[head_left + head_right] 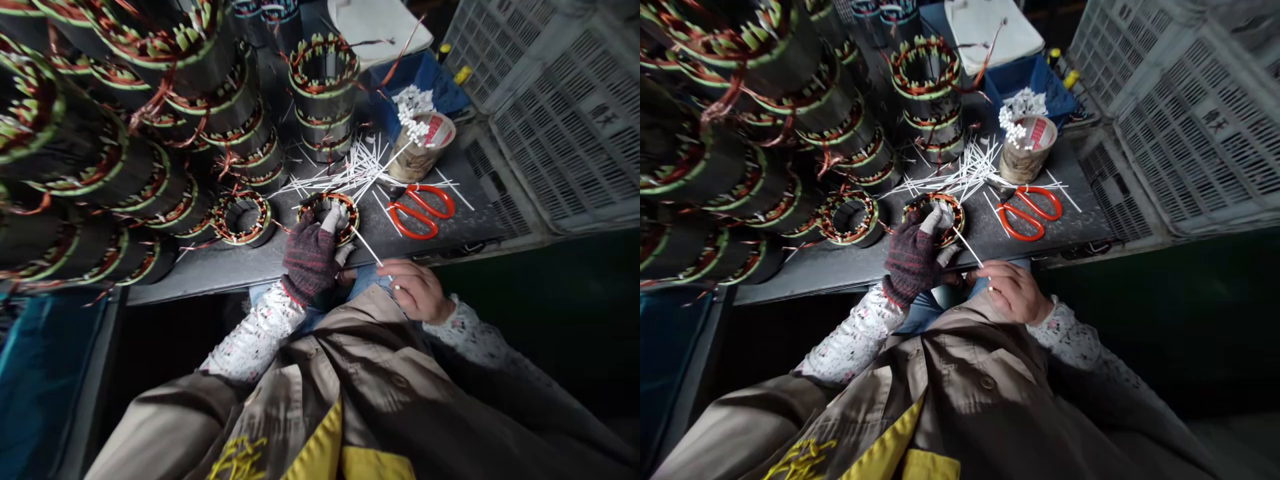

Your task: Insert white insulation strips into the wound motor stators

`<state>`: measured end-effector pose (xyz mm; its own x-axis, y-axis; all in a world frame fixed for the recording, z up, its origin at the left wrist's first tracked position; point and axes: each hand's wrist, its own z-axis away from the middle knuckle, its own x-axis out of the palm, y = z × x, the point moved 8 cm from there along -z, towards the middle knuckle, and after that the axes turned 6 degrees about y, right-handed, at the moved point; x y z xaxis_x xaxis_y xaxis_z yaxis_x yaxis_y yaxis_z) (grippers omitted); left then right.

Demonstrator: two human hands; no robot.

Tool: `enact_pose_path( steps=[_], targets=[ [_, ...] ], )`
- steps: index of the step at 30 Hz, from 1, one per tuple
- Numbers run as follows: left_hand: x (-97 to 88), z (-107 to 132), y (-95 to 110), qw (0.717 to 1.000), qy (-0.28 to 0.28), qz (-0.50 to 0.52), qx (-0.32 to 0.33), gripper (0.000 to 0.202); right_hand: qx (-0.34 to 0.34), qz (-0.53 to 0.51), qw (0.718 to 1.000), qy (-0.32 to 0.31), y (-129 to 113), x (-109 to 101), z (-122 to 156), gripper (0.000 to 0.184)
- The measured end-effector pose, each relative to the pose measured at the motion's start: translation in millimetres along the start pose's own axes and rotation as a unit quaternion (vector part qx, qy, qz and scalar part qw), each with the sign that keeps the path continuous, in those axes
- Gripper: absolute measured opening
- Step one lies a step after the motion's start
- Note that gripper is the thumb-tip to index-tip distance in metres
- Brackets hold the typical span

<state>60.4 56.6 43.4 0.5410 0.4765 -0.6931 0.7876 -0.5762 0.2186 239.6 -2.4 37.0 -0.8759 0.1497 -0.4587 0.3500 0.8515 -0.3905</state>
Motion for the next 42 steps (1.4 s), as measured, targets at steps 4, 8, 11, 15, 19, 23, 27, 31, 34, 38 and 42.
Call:
enact_pose_path(
  steps=[4, 8, 11, 15, 19, 23, 27, 31, 34, 38, 42],
  targets=[
    [1.0, -1, -1, 1.0, -0.014, -0.008, -0.012, 0.068, 0.011, 0.006, 0.999, -0.038, 10, -3, -2, 0.013],
    [-1.4, -2, -1, 0.999, -0.012, 0.015, -0.031, 0.07, 0.091, -0.029, 0.994, -0.044, 25, 10, -21, 0.016],
    [-1.0, -3, -5, 0.99, -0.016, 0.117, -0.08, 0.06, 0.174, -0.064, 0.983, -0.004, 38, 26, -37, 0.013],
    [-2.3, -5, -8, 0.973, 0.004, 0.2, -0.117, 0.034, 0.252, -0.094, 0.963, 0.034, 48, 37, -48, 0.018],
    [-7.1, -7, -6, 0.981, 0.036, 0.161, -0.1, 0.02, 0.228, -0.074, 0.971, 0.025, 41, 33, -57, 0.018],
    [-9.4, -8, -4, 0.982, 0.041, 0.162, -0.09, 0.023, 0.217, -0.016, 0.976, -0.025, 43, 38, -62, 0.022],
    [-8.7, -8, -4, 0.985, 0.012, 0.156, -0.077, 0.024, 0.241, 0.033, 0.969, -0.046, 55, 44, -63, 0.023],
    [-5.6, -6, -4, 0.988, -0.011, 0.143, -0.059, 0.024, 0.254, 0.04, 0.965, -0.058, 54, 46, -67, 0.025],
    [-5.8, -7, -2, 0.992, -0.002, 0.119, -0.046, 0.024, 0.26, -0.006, 0.959, -0.108, 43, 45, -73, 0.033],
    [-10.4, -11, 2, 0.992, 0.014, 0.118, -0.034, 0.022, 0.283, -0.155, 0.943, -0.083, 31, 24, -83, 0.037],
    [-8.9, -8, -4, 0.994, -0.024, 0.102, -0.042, 0.025, 0.322, -0.318, 0.887, -0.091, 30, 24, -71, 0.04]
  ],
)
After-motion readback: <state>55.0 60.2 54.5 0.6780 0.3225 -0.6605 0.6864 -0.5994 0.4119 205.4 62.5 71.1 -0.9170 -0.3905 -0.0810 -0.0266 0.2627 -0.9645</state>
